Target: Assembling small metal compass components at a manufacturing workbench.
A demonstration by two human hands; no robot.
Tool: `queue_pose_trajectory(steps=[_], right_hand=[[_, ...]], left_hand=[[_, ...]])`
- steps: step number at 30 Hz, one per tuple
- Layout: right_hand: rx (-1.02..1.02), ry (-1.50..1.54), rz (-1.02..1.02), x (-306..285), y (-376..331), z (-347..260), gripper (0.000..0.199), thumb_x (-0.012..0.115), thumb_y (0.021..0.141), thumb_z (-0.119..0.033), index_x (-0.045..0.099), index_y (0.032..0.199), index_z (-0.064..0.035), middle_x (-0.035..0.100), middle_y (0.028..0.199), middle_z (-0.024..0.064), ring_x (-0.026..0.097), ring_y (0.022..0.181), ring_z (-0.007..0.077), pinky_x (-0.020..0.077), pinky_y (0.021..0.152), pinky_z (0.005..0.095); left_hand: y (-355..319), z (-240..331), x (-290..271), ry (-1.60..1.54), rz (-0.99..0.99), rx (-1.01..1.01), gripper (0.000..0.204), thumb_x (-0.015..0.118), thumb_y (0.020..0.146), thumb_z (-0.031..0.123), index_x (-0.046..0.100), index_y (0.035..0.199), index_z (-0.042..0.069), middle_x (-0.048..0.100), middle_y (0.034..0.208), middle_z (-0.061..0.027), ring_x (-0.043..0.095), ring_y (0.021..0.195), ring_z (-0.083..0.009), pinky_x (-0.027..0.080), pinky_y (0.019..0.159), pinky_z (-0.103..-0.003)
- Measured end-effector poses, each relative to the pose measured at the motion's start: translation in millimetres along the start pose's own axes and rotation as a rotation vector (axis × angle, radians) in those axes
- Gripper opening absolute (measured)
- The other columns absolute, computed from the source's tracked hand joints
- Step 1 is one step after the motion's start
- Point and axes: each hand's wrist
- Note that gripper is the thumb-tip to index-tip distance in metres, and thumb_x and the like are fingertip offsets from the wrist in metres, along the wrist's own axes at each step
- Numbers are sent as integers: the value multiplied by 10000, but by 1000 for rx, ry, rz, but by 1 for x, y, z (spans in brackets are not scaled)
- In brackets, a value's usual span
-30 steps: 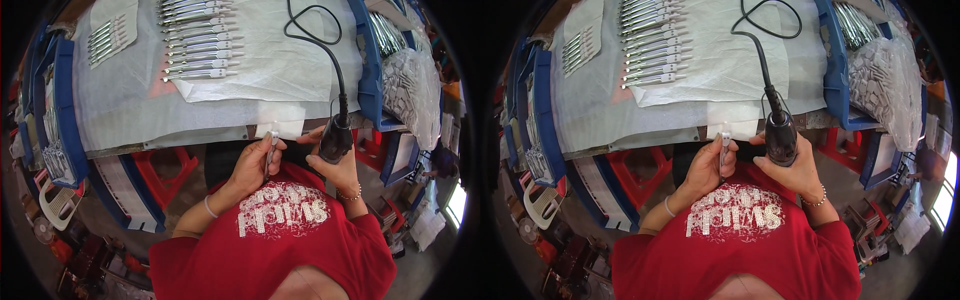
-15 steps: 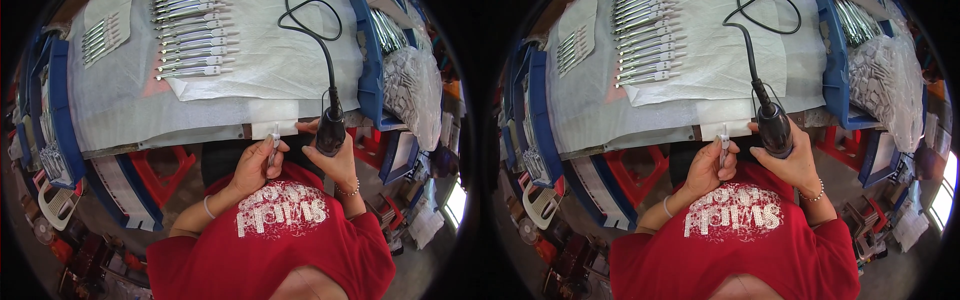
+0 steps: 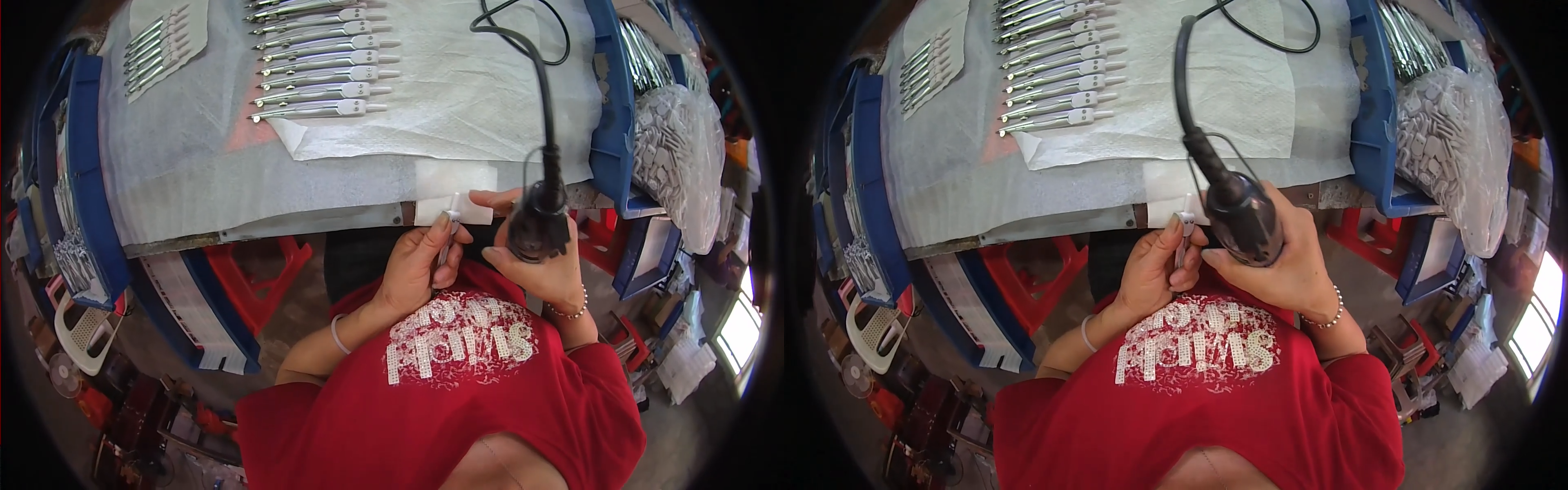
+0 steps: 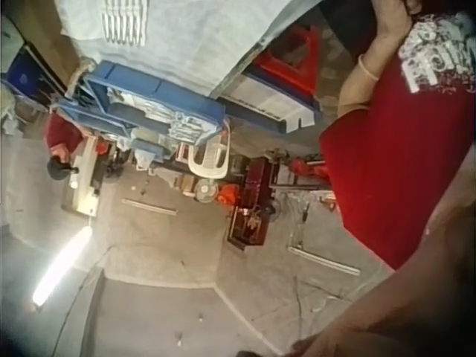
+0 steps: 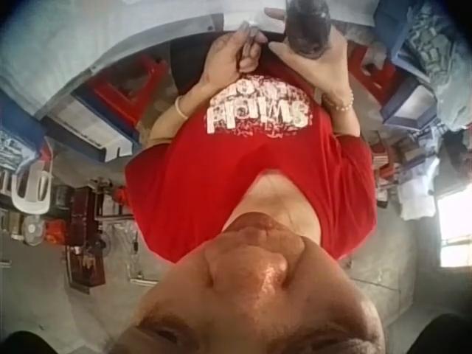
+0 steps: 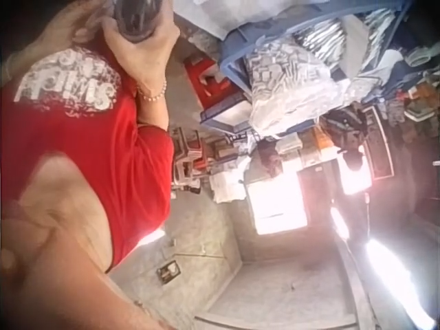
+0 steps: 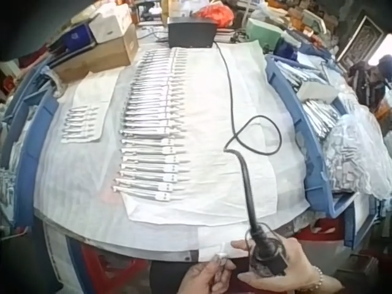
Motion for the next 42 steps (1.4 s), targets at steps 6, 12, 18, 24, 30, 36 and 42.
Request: queue_pose_trajectory(steps=[6,12,18,24,30,36,42], right_hand=[[63,-97,-30,10,13,-8,378,764,683,-98,576,1000,-14,672,767,63,627,708,90,484,669,244],[142,-104,-55,7,17,-12,377,768,687,-91,574,1000,-12,667,800,73,619,739,73,474,661,234],[153,184,23,15,16,-13,423,762,694,-84,590,1074,-17,665,843,41,619,799,74,497,724,234],[156,-64,-77,11,20,-14,384,775,686,-93,589,1015,-25,669,860,50,611,728,72,473,648,223],[-516,278,-34,-6,1,-29,595,765,717,-100,405,1189,-71,597,855,83,604,689,176,500,592,306],[-942,318,-150,17,17,-45,494,763,779,-252,451,1134,-106,634,757,25,630,558,121,507,502,216],[-937,258,-222,23,22,-45,488,766,775,-240,445,1118,-107,647,773,56,654,588,143,535,540,242]], left_hand=[[0,-6,1,47,50,49,363,475,976,360,595,930,20,500,638,2,366,460,-48,275,423,-192],[-2,-8,2,107,42,123,338,466,986,321,597,959,11,485,634,10,377,474,-47,297,431,-196],[-3,-5,3,134,36,95,242,480,984,213,597,998,2,490,663,12,381,484,-40,304,438,-192],[-6,-1,2,126,22,60,217,496,976,192,602,1030,10,486,657,20,371,475,-32,288,425,-187],[-7,2,8,128,24,36,219,488,977,185,608,1025,8,462,640,32,345,467,-26,256,415,-187],[-8,2,5,201,92,81,230,474,982,180,604,1042,1,440,625,44,333,468,-24,244,420,-185],[-9,3,10,209,85,72,230,466,985,189,604,1049,16,432,616,67,324,472,-10,234,424,-177]])
Point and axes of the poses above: each hand's wrist, its own y-axis towards the middle knuckle, its own x-axis out of the palm, z = x × y
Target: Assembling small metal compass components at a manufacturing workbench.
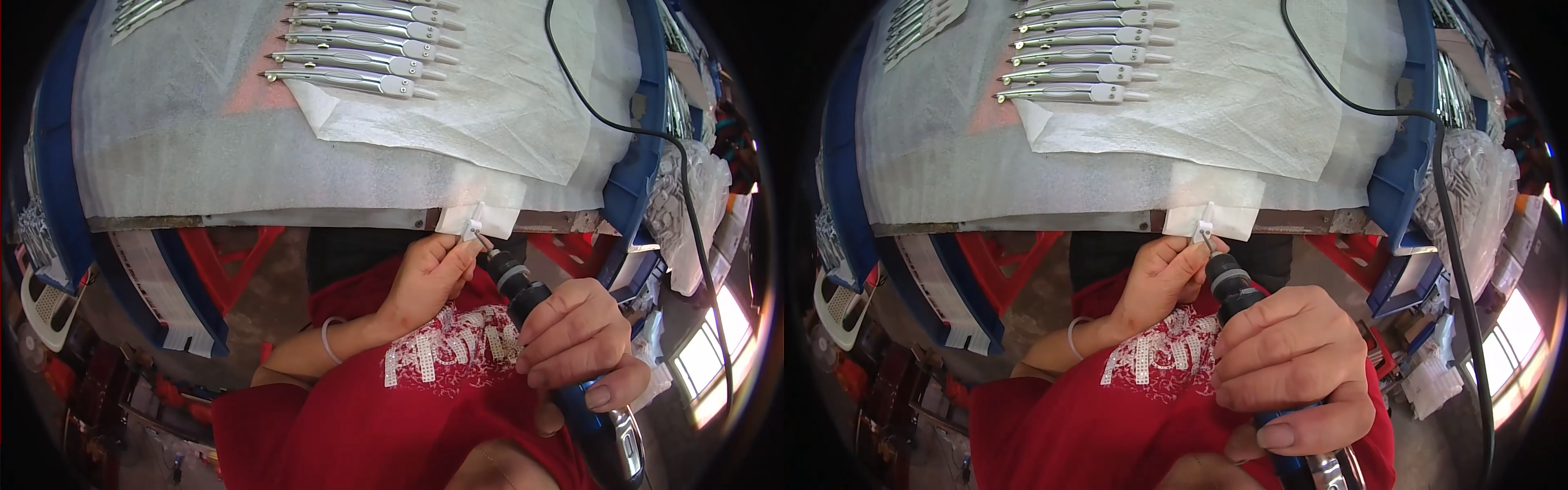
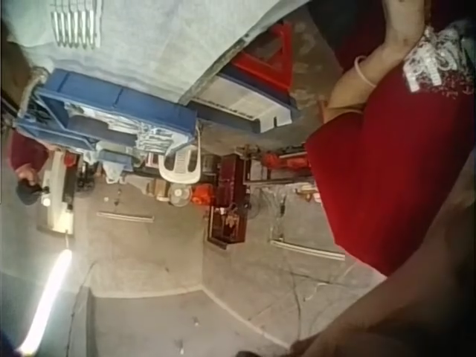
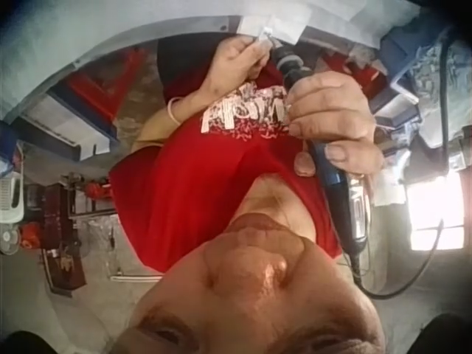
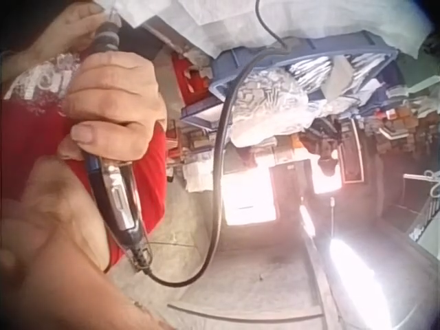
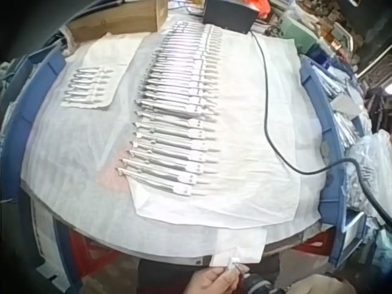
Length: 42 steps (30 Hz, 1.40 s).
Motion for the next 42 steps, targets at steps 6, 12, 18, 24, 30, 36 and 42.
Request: queue_pose_trajectory(steps=[6,12,18,24,30,36,42], right_hand=[[21,97,44,3,1,2,409,782,728,-85,477,1000,-76,649,744,139,639,579,223,540,527,326],[146,-67,-33,-15,3,-7,527,751,788,-289,434,1165,-100,618,799,51,619,577,151,515,537,268],[915,-42,238,-26,-12,8,438,714,680,2,552,1085,40,669,897,95,615,773,116,474,668,226],[1158,-142,167,-18,-11,20,472,766,686,-50,588,1120,4,677,1003,61,575,842,71,455,765,228],[1152,-207,166,-16,-16,22,461,710,703,-35,568,1140,4,672,964,53,573,823,70,461,759,233],[1128,-165,217,-14,-22,24,461,709,711,-36,562,1145,9,678,990,66,588,840,79,472,770,243],[1110,-244,93,-19,-17,22,415,718,718,-49,573,1102,12,676,1013,70,572,811,68,463,754,232]], left_hand=[[1,2,0,20,2,0,230,463,986,190,604,1054,21,428,610,72,321,472,-6,233,425,-177],[3,-6,-4,10,-3,23,241,464,988,191,607,1046,6,427,608,58,321,465,-14,229,420,-185],[6,-3,-9,-117,-100,-41,320,468,988,283,607,1029,-1,469,653,30,349,491,-20,270,437,-181],[7,-9,-12,-173,-111,-14,429,407,996,382,590,1009,-6,467,658,19,354,491,-38,280,450,-187],[6,-15,-2,-236,-22,26,417,408,997,377,585,963,1,473,664,16,349,482,-39,280,442,-194],[8,-25,1,-173,15,172,336,449,992,313,587,965,8,489,673,13,365,483,-35,291,435,-188],[6,-26,0,-76,42,182,187,497,972,170,595,996,13,501,685,19,386,503,-24,316,444,-182]])
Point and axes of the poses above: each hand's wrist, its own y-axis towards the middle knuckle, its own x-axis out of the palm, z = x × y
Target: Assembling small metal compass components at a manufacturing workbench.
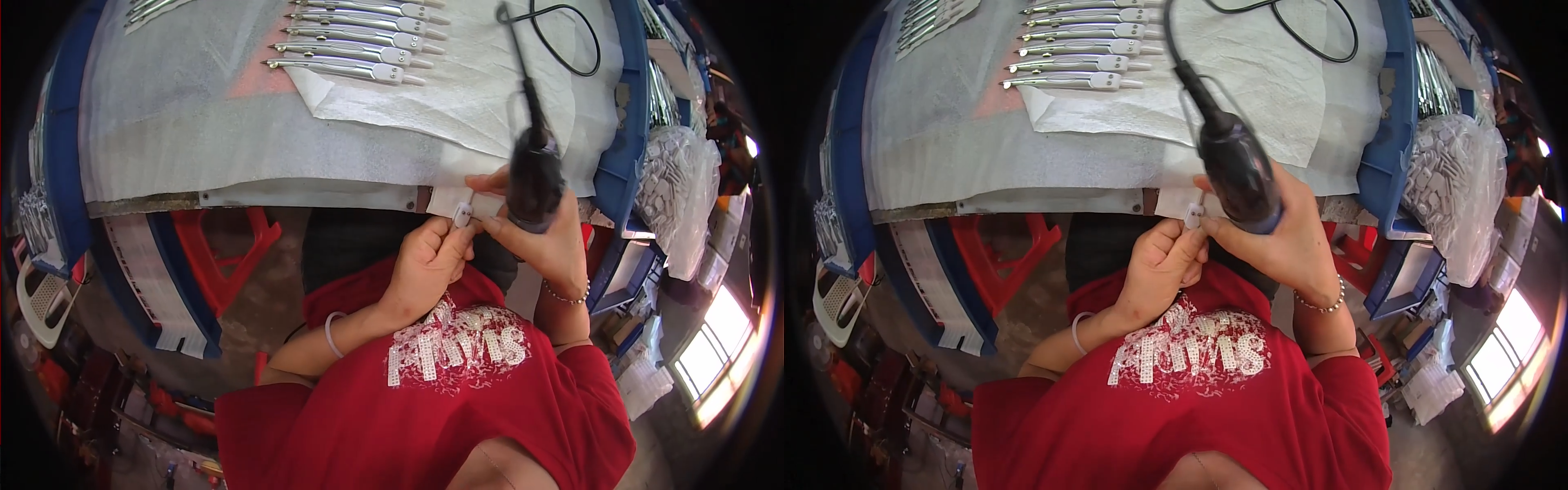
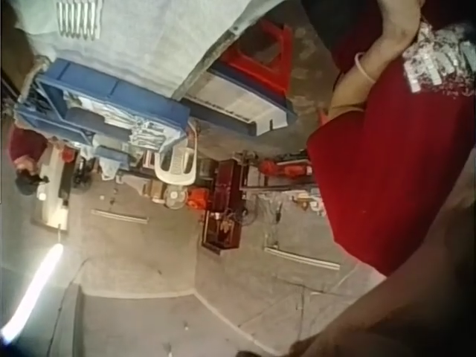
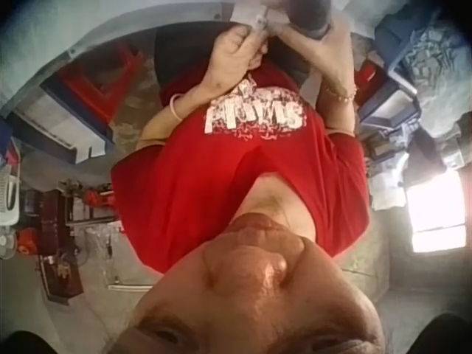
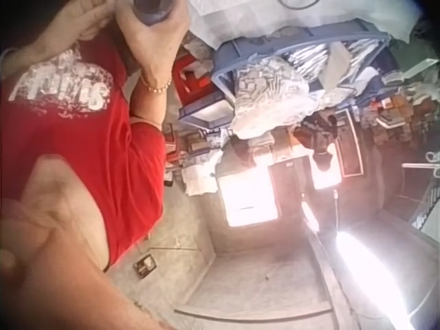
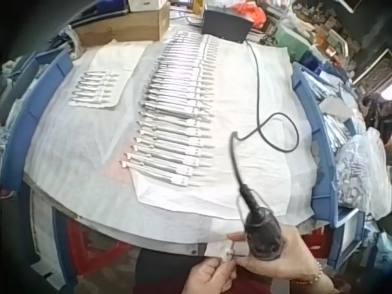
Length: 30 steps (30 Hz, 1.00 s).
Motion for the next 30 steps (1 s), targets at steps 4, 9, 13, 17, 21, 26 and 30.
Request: queue_pose_trajectory(steps=[4,9,13,17,21,26,30], right_hand=[[-454,157,291,-2,-30,1,474,691,715,-73,461,1127,-26,590,796,95,534,622,165,480,603,298],[-1014,254,-49,-10,-31,-24,539,766,775,-240,386,1133,-103,636,812,95,648,613,200,538,548,306],[-1104,212,-72,11,-24,-29,482,753,790,-242,436,1124,-99,637,760,47,641,573,139,524,520,242],[-1111,208,-112,14,-18,-28,486,758,783,-252,438,1117,-105,641,766,59,648,579,147,532,527,249],[-1098,192,-125,14,-16,-28,485,762,777,-252,438,1111,-113,648,766,64,657,590,160,536,532,250],[-1083,327,-108,21,-15,-29,380,767,728,-78,493,991,-64,646,731,146,639,584,234,545,542,343],[-1089,337,-166,20,-12,-30,301,726,763,-90,503,961,-48,641,728,153,636,582,238,543,539,345]], left_hand=[[1,6,2,67,-8,-68,179,511,964,159,602,1025,18,522,701,23,404,521,-15,331,459,-173],[-1,8,-2,146,13,-13,190,488,972,147,591,1047,6,511,697,16,376,508,-24,308,457,-178],[-1,11,1,130,11,-57,197,478,975,147,594,1047,4,491,674,30,361,500,-18,294,455,-172],[0,11,2,162,-3,-40,204,467,981,150,594,1058,9,454,641,57,336,498,-8,259,453,-172],[-1,12,2,138,-15,-51,208,461,984,152,593,1065,13,434,627,70,321,500,-1,236,454,-175],[-1,11,-1,131,13,-68,198,498,966,159,616,994,3,511,669,40,419,572,-12,348,507,-180],[-1,10,0,112,14,-59,201,499,966,162,617,995,2,513,667,40,421,573,-14,352,511,-181]])
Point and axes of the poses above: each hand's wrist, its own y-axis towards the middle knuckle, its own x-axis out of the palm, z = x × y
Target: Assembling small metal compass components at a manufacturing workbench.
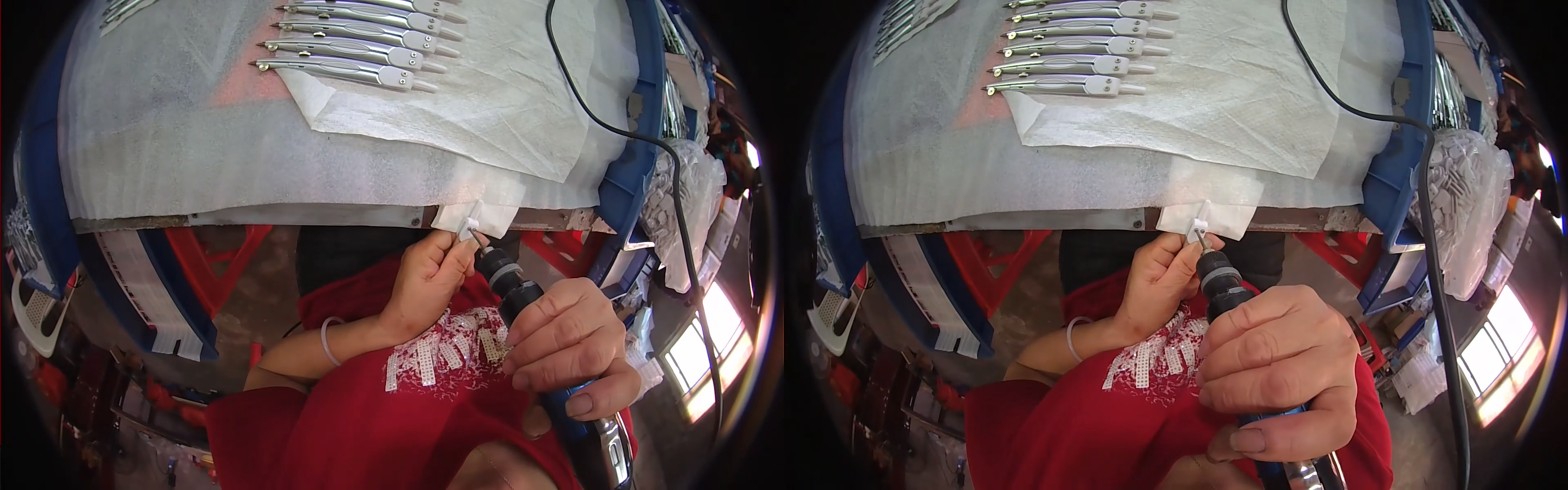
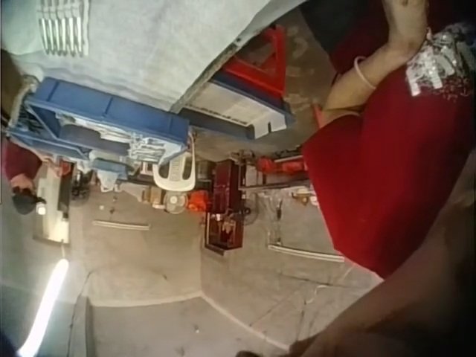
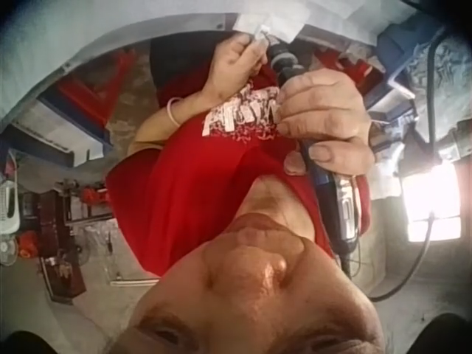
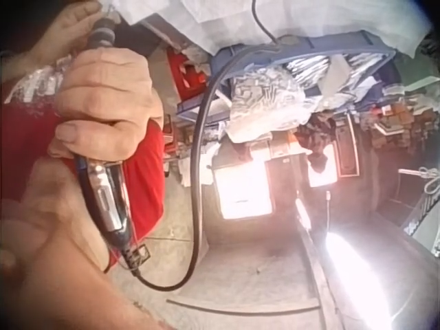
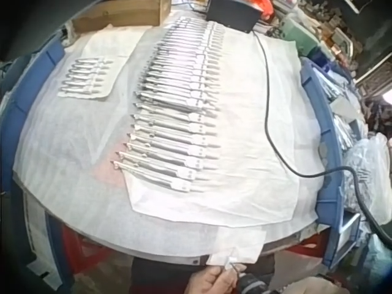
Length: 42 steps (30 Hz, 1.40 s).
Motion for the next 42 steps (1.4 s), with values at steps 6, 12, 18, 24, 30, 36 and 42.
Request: queue_pose_trajectory(steps=[6,12,18,24,30,36,42], right_hand=[[5,-27,-3,4,1,0,279,717,764,-76,496,930,-44,640,728,154,637,586,241,544,542,345],[38,-60,48,8,4,3,277,730,747,-73,487,876,-40,637,707,137,632,574,231,536,525,335],[29,-28,60,7,7,12,234,707,744,-55,493,835,-27,627,685,134,626,559,229,524,506,327],[59,-70,-30,3,15,9,271,713,770,-117,467,862,-47,628,701,109,630,560,198,520,497,285],[14,-126,-70,-1,8,10,354,743,797,-200,445,943,-77,635,741,78,642,575,167,521,484,242],[-7,-151,-66,-2,3,3,405,735,805,-225,431,1033,-85,635,773,76,652,596,169,526,490,241],[7,-180,-61,-6,-2,-5,432,727,811,-259,419,1065,-94,636,778,70,661,611,164,538,516,248]], left_hand=[[0,-3,0,55,-6,44,209,462,985,155,604,1054,17,460,657,74,343,532,2,258,478,-165],[0,-6,-2,103,13,80,207,469,980,149,611,1045,13,494,678,65,374,554,1,289,487,-166],[3,-8,-1,165,43,113,187,476,971,117,620,1027,12,521,690,57,396,566,-2,310,490,-173],[0,-7,0,215,85,108,177,487,963,112,636,992,20,526,677,61,399,554,-1,306,475,-176],[1,-9,1,165,65,107,172,503,962,134,640,969,30,519,653,66,398,527,-2,300,459,-174],[0,-4,4,91,70,150,180,515,962,151,634,966,16,487,615,61,386,513,-2,302,454,-173],[0,-3,4,96,46,93,191,515,965,164,631,994,15,486,615,59,381,513,1,299,456,-167]])
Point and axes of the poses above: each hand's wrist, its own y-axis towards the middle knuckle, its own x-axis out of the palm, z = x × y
